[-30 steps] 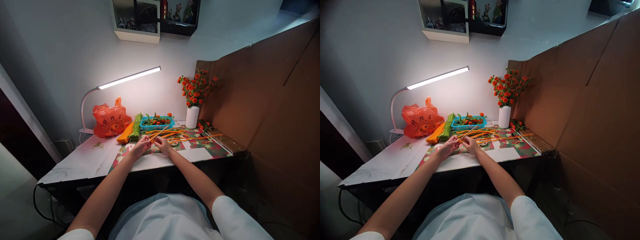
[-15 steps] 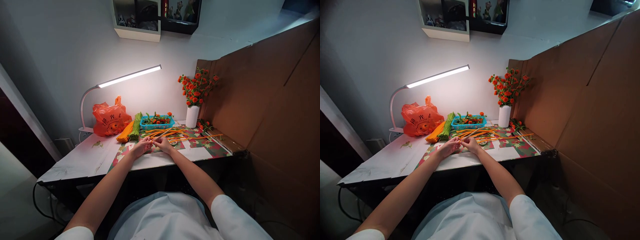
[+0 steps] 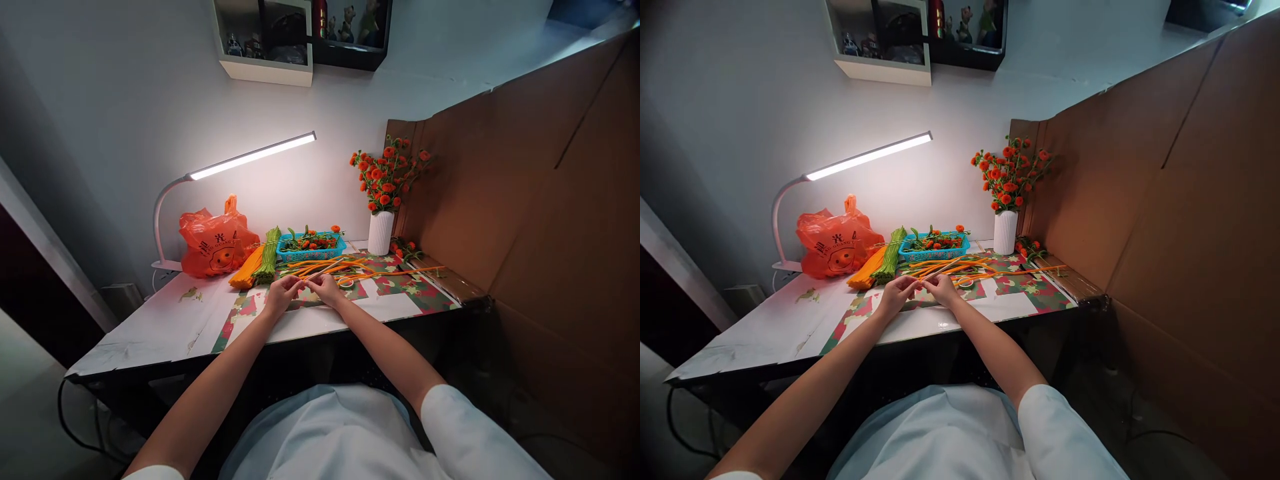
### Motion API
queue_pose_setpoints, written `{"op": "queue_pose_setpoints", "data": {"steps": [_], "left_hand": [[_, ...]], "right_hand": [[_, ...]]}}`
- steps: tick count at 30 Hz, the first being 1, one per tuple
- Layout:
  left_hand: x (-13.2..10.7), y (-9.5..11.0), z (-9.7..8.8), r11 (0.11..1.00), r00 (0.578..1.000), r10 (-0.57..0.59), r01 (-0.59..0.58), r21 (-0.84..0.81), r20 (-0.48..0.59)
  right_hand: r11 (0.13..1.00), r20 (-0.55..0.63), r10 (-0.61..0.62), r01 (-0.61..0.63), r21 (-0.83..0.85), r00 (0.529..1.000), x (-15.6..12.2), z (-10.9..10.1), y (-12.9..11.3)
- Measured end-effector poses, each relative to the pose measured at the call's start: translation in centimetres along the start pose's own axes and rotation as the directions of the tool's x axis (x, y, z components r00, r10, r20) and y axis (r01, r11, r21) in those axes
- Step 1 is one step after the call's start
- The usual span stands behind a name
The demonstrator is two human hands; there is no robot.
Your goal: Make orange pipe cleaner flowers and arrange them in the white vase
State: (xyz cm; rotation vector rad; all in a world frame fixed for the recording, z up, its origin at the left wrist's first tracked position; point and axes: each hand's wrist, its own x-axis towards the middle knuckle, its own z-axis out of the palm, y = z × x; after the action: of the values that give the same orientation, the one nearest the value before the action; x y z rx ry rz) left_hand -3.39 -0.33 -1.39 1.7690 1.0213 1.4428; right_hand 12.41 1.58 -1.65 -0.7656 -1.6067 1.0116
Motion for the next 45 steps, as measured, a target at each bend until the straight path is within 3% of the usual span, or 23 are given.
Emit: {"op": "queue_pose_setpoints", "data": {"steps": [7, 13, 21, 29, 34, 40, 43, 45], "left_hand": [[-0.4, 0.4, 0.0, 0.894, 0.955, 0.295, -0.277, 0.353, 0.003], [-0.2, 0.2, 0.4, 0.847, 0.955, 0.295, -0.278, 0.454, 0.034], [-0.5, 1.0, 0.7, 0.968, 0.990, 0.139, -0.137, 0.210, 0.006], [-0.1, -0.2, 0.5, 0.998, 0.988, -0.044, 0.038, 0.044, 0.145], [0.2, -0.3, 0.4, 0.950, 0.938, -0.175, 0.241, -0.201, 0.299], [0.1, 0.7, -0.1, 0.736, 0.806, -0.292, 0.533, -0.418, 0.515], [0.0, 0.8, -0.2, 0.688, 0.781, -0.324, 0.582, -0.433, 0.534], [0.0, 0.7, -0.2, 0.710, 0.786, -0.326, 0.571, -0.412, 0.526]], "right_hand": [[0.999, -0.012, 0.027, -0.027, -0.027, 1.000, 0.1, -0.2, 0.6], [0.999, -0.008, 0.033, -0.033, 0.003, 0.999, 0.1, -0.2, 0.6], [0.999, 0.003, -0.024, 0.024, -0.047, 1.000, 0.0, -0.6, 0.7], [0.991, 0.054, -0.108, 0.112, -0.076, 0.993, -0.1, -0.9, 0.2], [0.993, 0.085, -0.113, 0.114, -0.011, 0.990, 0.0, -0.8, 0.3], [0.994, 0.120, -0.078, 0.068, 0.081, 0.990, 0.1, -0.9, -0.2], [0.992, 0.155, -0.051, 0.032, 0.122, 0.987, 0.0, -1.1, -0.7], [0.992, 0.185, -0.030, 0.006, 0.129, 0.982, 0.0, -1.3, -0.9]]}}
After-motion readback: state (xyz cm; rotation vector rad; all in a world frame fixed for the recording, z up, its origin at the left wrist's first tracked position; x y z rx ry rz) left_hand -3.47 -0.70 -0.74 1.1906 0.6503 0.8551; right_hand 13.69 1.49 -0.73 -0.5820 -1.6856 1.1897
